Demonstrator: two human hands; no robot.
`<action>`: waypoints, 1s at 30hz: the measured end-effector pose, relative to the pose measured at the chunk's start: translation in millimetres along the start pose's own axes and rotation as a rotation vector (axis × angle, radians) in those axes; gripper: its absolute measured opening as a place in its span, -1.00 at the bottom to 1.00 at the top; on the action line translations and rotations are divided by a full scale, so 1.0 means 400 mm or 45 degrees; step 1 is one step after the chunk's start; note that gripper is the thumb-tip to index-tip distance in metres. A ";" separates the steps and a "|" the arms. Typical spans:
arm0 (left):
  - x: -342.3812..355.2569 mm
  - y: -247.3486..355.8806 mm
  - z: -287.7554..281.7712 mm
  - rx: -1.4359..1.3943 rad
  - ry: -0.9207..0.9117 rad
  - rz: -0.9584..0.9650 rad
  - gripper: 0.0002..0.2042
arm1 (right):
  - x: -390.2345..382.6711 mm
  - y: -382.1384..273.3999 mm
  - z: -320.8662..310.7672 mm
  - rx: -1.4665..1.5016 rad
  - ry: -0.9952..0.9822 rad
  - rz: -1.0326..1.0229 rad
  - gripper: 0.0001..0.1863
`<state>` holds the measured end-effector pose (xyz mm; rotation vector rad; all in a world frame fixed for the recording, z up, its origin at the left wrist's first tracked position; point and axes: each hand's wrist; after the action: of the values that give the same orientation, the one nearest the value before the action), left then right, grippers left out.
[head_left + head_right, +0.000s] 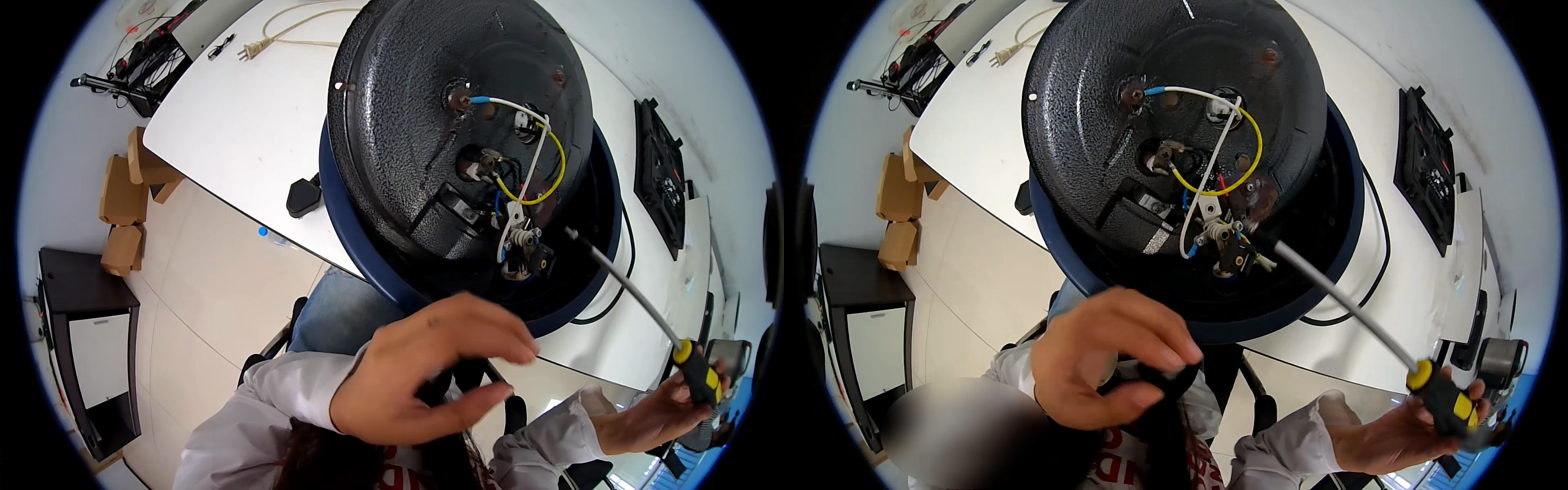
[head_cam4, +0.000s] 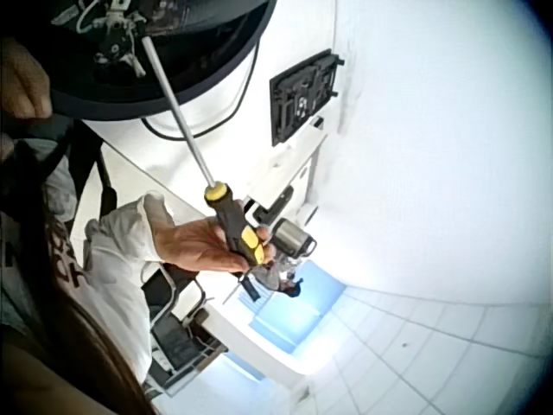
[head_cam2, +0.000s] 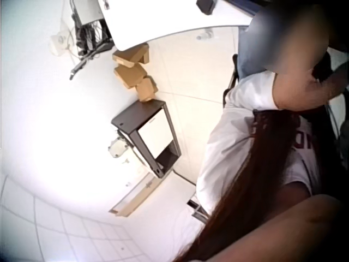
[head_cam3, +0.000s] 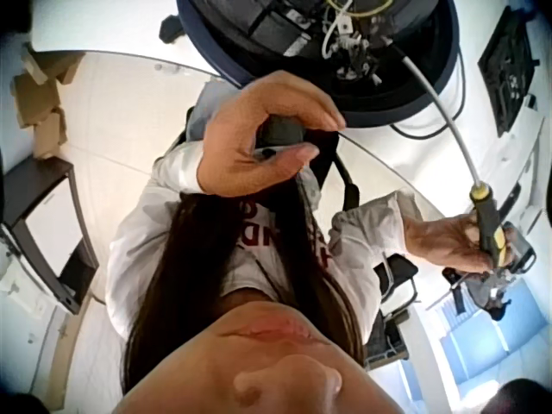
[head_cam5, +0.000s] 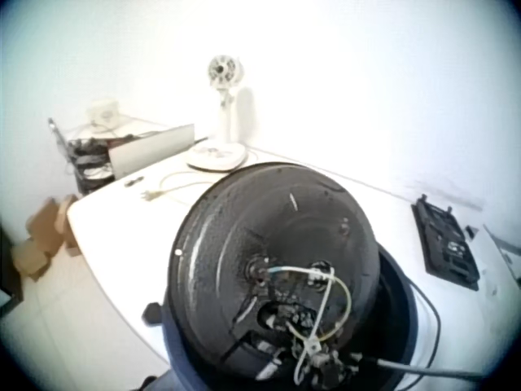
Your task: The person disassembles a circular electronic device using a screwdriver, removes the top cover, and manipulates internal wires and components. The person continues to adjust connections and parts inside the device throughout the clip.
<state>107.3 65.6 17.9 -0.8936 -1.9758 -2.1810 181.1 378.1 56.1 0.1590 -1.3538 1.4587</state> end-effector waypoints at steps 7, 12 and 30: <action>0.023 -0.017 0.030 1.443 0.110 0.068 -0.56 | 0.048 0.049 0.080 -0.377 -0.200 -0.039 -0.37; 0.025 -0.017 0.047 1.667 0.096 -0.042 -0.50 | 0.062 0.044 0.080 -0.323 -0.256 -0.009 -0.40; 0.028 -0.015 0.070 1.697 0.048 -0.125 -0.38 | 0.192 -0.060 0.116 -0.581 -0.482 -0.278 -0.38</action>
<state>105.8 96.3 17.6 -0.4680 -2.6905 -0.4684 143.2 382.0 140.8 0.2854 -1.8785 0.9359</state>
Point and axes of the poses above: each hand's wrist, its own x-axis towards the middle knuckle, its own z-axis out of the palm, y = z × x, and after that the axes turned 14 degrees about x, right-handed
